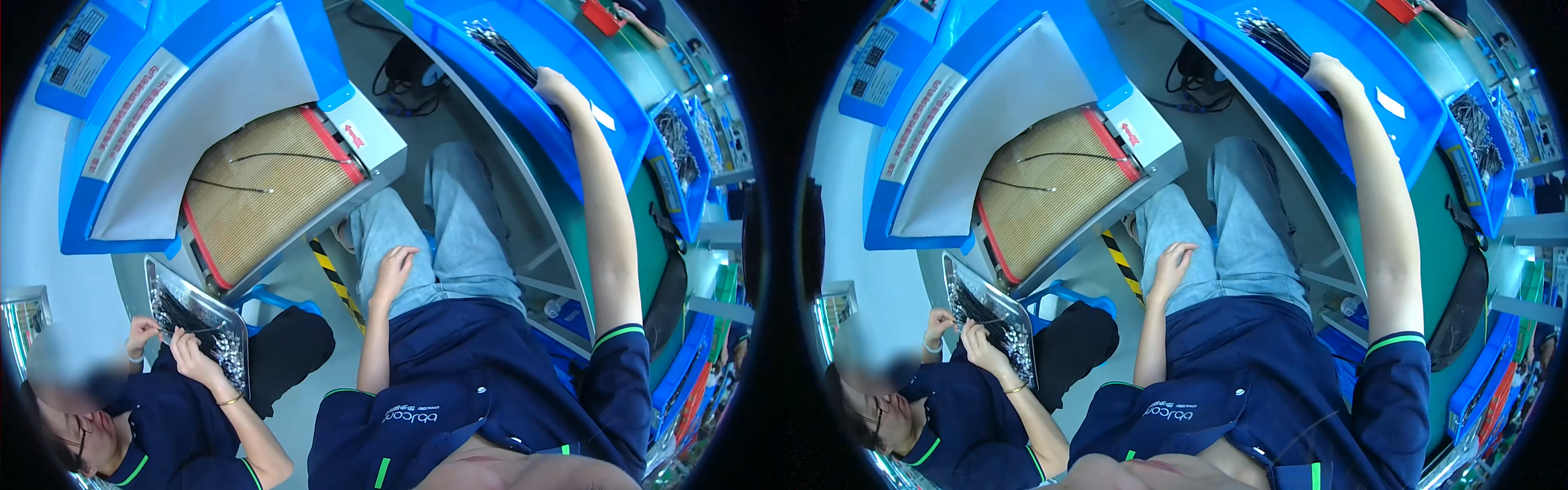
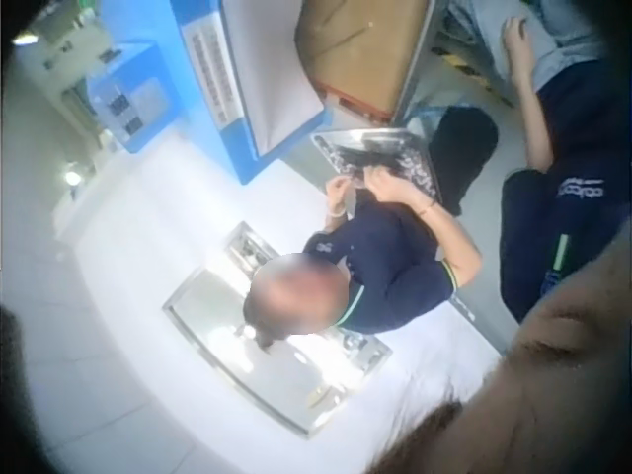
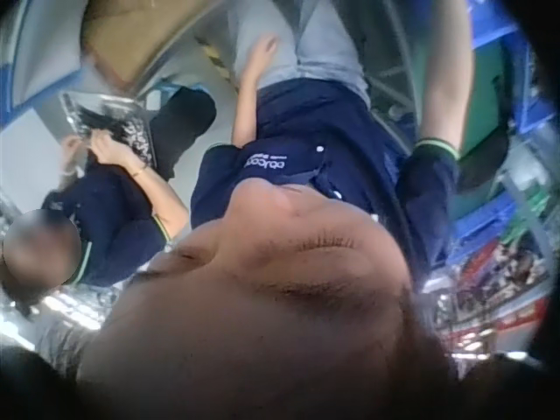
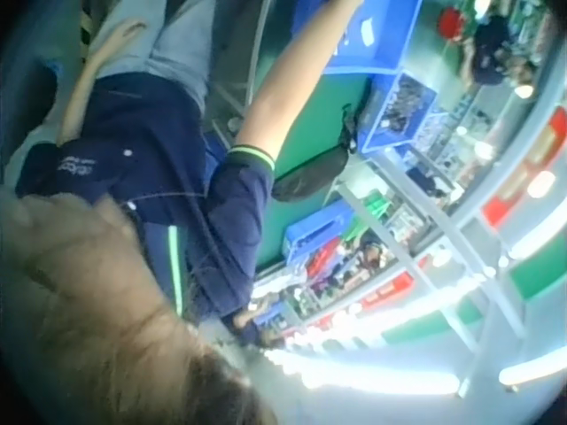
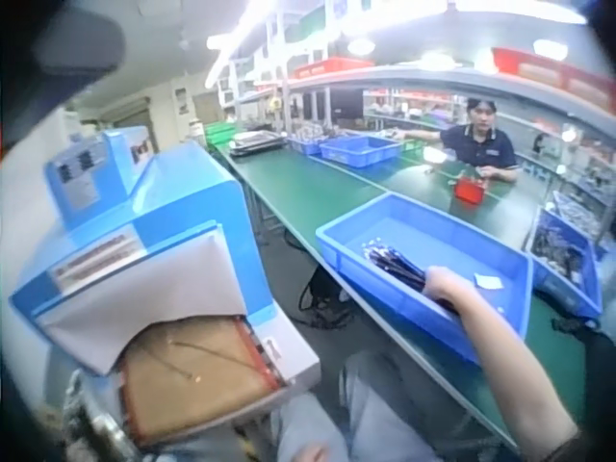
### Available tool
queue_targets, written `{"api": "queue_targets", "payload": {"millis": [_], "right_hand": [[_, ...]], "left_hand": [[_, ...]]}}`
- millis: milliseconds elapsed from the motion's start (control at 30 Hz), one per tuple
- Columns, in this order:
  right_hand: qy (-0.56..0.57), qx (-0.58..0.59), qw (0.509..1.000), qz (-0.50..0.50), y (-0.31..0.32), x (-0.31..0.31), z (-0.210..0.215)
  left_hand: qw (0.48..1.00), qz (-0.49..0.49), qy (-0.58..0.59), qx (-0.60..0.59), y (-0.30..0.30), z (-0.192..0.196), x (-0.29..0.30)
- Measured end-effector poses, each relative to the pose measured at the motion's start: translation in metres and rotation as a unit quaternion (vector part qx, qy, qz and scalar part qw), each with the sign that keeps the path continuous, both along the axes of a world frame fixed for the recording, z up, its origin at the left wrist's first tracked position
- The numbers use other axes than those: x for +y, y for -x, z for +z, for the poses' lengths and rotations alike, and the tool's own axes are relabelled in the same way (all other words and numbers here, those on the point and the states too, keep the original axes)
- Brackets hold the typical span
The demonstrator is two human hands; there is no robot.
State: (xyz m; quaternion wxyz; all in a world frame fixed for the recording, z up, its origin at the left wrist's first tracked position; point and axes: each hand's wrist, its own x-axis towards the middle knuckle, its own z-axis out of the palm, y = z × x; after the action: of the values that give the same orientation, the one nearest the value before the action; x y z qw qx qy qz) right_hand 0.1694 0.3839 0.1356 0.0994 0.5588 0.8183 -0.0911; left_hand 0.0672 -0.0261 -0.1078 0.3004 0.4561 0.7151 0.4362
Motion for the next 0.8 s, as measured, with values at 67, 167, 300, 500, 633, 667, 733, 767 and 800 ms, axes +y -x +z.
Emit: {"api": "queue_targets", "payload": {"millis": [67,167,300,500,633,667,733,767,800], "right_hand": [[0.02,0.014,1.0,0.003,0.0,-0.002,0.001],[0.042,0.029,0.999,0.006,-0.003,0.0,0.003],[0.039,0.046,0.998,0.021,-0.004,0.0,0.001],[0.047,0.053,0.995,0.075,-0.001,-0.007,0.006],[0.028,0.017,0.998,0.06,0.009,-0.009,-0.001],[0.02,0.02,0.998,0.053,0.012,-0.012,0.0],[0.001,0.032,0.998,0.053,0.012,-0.014,0.001],[-0.01,0.04,0.997,0.061,0.011,-0.015,0.001],[-0.021,0.049,0.996,0.069,0.011,-0.016,0.0]], "left_hand": [[1.0,-0.002,-0.003,-0.001,0.001,-0.001,0.0],[1.0,-0.003,-0.005,0.003,0.001,-0.002,0.001],[1.0,-0.002,-0.001,0.008,0.0,-0.001,0.002],[1.0,0.002,-0.003,0.005,0.0,0.002,0.003],[1.0,0.005,-0.011,-0.004,-0.001,0.001,0.003],[1.0,0.007,-0.011,-0.004,-0.001,0.001,0.003],[1.0,0.008,-0.012,0.0,-0.001,0.0,0.003],[1.0,0.008,-0.013,0.005,-0.001,-0.001,0.003],[1.0,0.008,-0.014,0.01,-0.001,-0.002,0.003]]}}
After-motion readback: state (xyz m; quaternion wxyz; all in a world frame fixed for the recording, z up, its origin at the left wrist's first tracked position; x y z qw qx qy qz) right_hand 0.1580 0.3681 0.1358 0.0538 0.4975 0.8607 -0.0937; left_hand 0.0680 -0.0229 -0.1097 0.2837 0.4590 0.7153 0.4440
